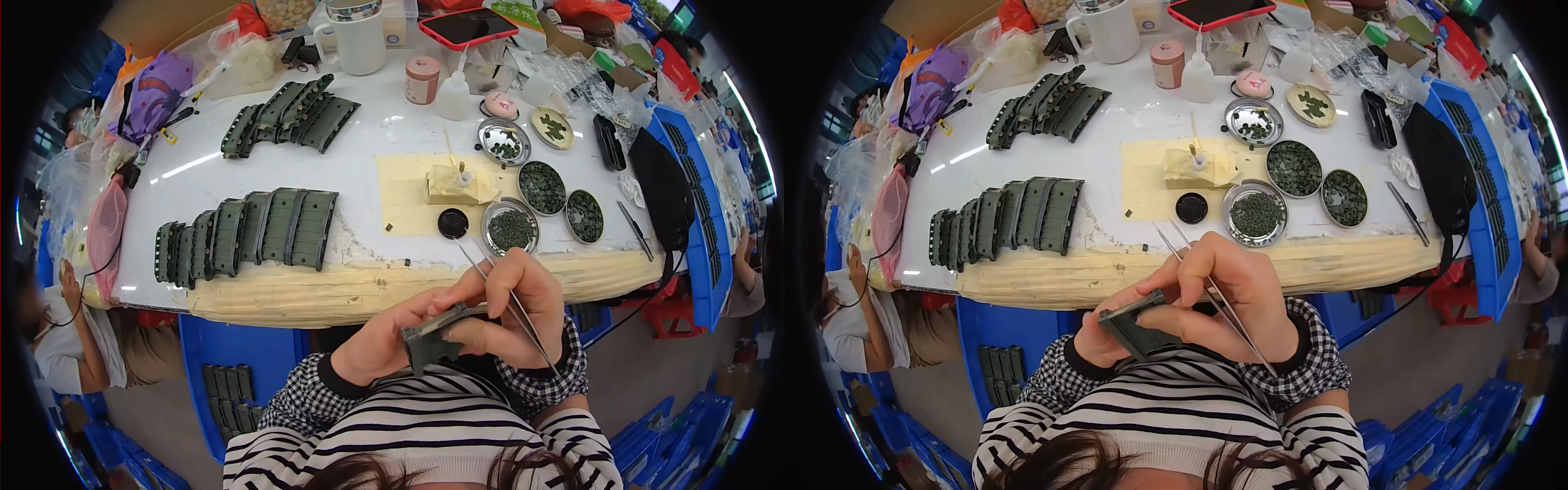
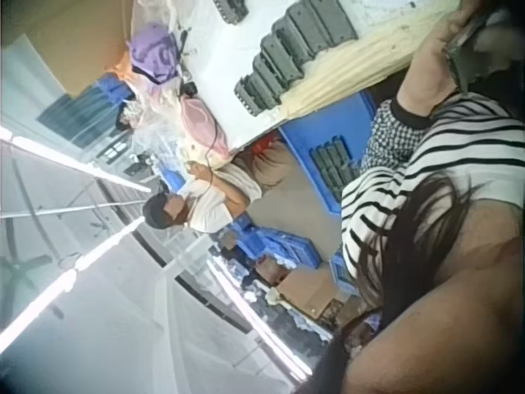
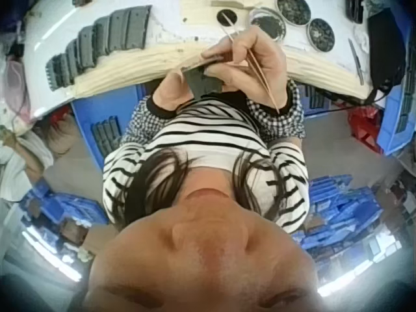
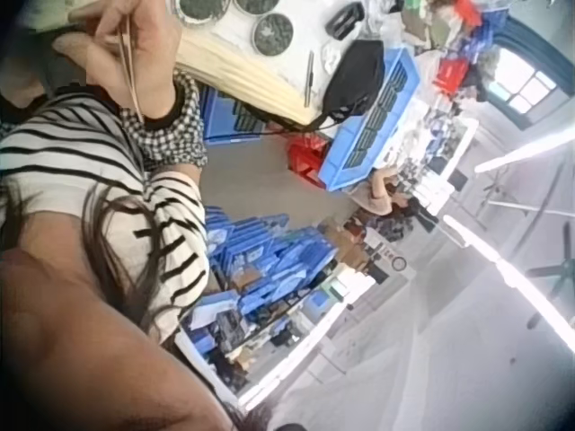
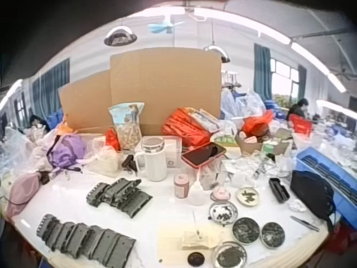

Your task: The person is using tweezers to assemble small components into green plastic toy tank chassis at a factory workbench.

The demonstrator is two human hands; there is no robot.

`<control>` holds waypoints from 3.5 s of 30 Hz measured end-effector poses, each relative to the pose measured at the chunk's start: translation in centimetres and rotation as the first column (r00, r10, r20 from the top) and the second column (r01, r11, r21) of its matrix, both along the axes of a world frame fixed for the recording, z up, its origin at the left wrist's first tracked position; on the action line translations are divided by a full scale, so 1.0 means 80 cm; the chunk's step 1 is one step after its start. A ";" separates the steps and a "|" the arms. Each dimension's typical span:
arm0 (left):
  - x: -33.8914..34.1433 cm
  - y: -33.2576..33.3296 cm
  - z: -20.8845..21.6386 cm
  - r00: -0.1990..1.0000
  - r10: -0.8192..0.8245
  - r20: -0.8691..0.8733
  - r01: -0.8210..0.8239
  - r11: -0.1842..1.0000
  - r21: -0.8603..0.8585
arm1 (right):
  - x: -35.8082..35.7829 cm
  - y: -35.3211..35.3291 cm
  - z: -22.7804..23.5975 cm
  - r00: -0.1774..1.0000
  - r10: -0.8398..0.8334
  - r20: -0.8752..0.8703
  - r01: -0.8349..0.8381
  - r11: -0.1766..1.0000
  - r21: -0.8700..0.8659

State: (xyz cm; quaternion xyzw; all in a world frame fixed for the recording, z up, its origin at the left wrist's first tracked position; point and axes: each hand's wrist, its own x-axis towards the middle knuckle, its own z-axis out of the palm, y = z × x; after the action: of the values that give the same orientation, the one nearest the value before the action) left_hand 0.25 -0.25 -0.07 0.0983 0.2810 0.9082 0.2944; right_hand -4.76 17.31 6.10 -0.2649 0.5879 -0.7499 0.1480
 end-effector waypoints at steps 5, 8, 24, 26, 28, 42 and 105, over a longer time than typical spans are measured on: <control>-0.005 -0.014 -0.004 0.983 -0.179 0.043 0.179 0.984 0.007 | -0.010 0.026 -0.025 0.998 0.012 -0.063 -0.020 0.992 -0.122; 0.001 -0.024 -0.015 0.989 -0.145 0.003 0.144 0.987 0.071 | -0.039 0.062 -0.011 0.775 -0.420 -0.472 0.543 0.825 0.157; 0.006 -0.037 -0.001 0.965 0.260 0.034 -0.254 0.959 -0.129 | -0.188 0.131 -0.027 0.799 0.152 -0.582 0.483 0.414 0.771; 0.005 -0.043 -0.006 0.962 0.271 0.003 -0.270 0.957 -0.109 | -0.189 0.130 -0.027 0.784 0.181 -0.594 0.487 0.416 0.768; 0.004 -0.039 0.003 0.948 0.315 0.041 -0.306 0.940 -0.152 | -0.187 0.129 -0.026 0.774 0.208 -0.598 0.489 0.403 0.773; 0.000 -0.017 0.010 0.864 0.470 -0.182 -0.500 0.750 -0.433 | -0.162 0.120 -0.022 0.790 -0.076 -0.608 0.563 0.483 0.671; -0.023 -0.004 0.001 0.813 0.384 -0.438 -0.571 0.674 -0.469 | -0.035 -0.017 -0.020 0.568 -0.065 -0.821 0.502 0.817 0.283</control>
State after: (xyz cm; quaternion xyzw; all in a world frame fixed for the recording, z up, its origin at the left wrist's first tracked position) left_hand -1.56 -0.58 0.00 0.0635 0.6016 0.7962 0.0119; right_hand -7.57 15.92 4.51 -0.4147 0.7963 -0.3983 -0.1880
